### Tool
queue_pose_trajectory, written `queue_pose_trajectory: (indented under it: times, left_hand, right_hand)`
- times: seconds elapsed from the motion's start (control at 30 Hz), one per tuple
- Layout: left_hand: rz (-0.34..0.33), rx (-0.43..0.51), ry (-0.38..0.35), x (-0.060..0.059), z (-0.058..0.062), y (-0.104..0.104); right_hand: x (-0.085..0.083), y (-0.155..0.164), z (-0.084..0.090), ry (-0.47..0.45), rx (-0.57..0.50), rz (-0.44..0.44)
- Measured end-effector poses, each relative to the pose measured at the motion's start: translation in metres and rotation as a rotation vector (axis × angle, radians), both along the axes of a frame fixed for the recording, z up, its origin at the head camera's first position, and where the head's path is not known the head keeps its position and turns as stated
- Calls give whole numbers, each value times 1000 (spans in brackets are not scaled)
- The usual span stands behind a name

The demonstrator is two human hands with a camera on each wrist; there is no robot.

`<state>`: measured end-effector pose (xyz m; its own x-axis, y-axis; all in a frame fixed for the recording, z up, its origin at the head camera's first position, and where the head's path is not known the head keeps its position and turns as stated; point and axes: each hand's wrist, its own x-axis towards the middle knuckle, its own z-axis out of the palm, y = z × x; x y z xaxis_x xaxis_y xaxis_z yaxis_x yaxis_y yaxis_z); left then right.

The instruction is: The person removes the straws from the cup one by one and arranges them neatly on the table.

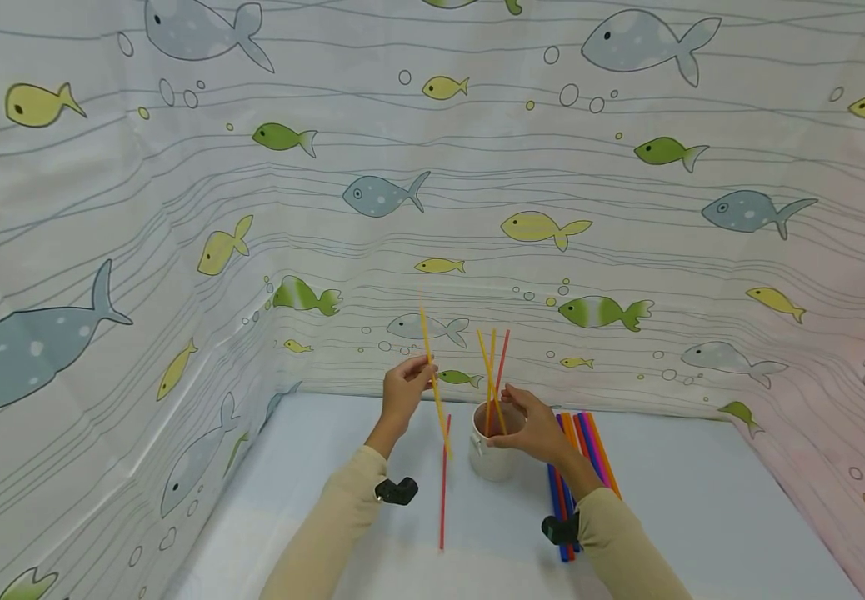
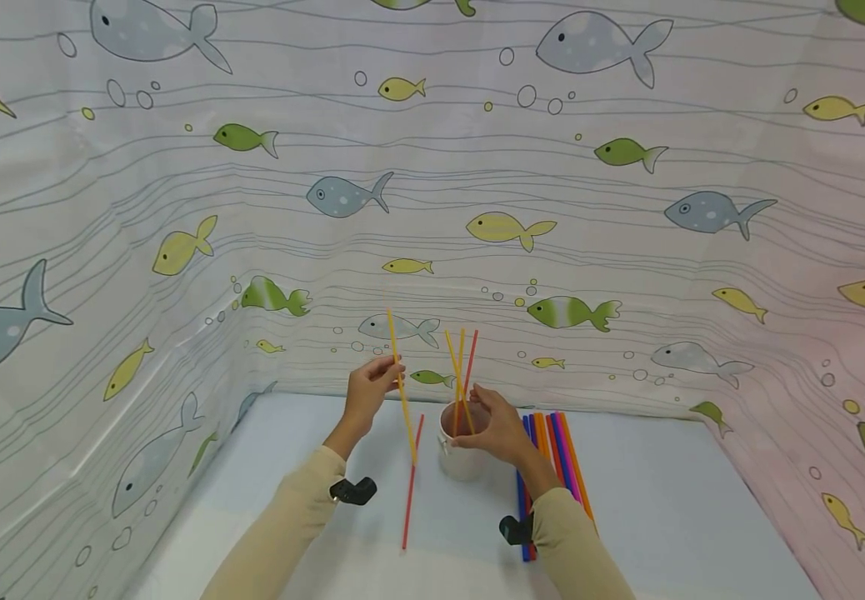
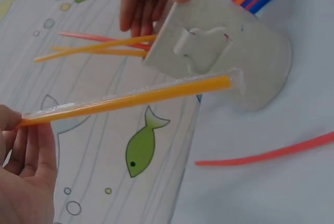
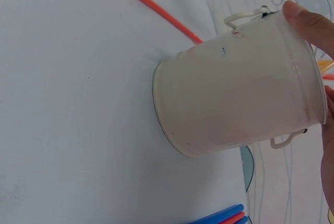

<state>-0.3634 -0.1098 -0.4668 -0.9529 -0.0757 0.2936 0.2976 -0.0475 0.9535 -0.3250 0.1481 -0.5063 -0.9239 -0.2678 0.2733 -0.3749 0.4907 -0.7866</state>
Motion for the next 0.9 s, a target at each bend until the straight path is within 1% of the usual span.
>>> queue_pose_trajectory:
  times: [0.13,0.23,0.33,0.43,0.67,0.77,0.83,0.9]
  left_hand:
    - [13,-30,-40,1,-18,-5]
    - [26,-44,-73,3,-29,-8]
    - [40,-68,-111,6,-37,-11]
    - [39,-83,-133,10,-44,-14]
    - [7,-86,-154,18,-64,-20]
    - [-11,-77,-179,21,-73,-22]
    - [-28,-77,-191,23,-77,-24]
    - [-48,-80,-203,26,-79,-26]
  right_hand:
    - [1,0,0,-1,-4,2]
    - [0,1,1,-1,-4,4]
    - [0,1,1,4,-5,6]
    - [0,1,1,13,-5,8]
    - [1,0,2,22,-5,8]
    - [0,1,2,11,-2,1]
    - [0,1,1,7,6,-2]
    - [-1,1,1,2,10,-6]
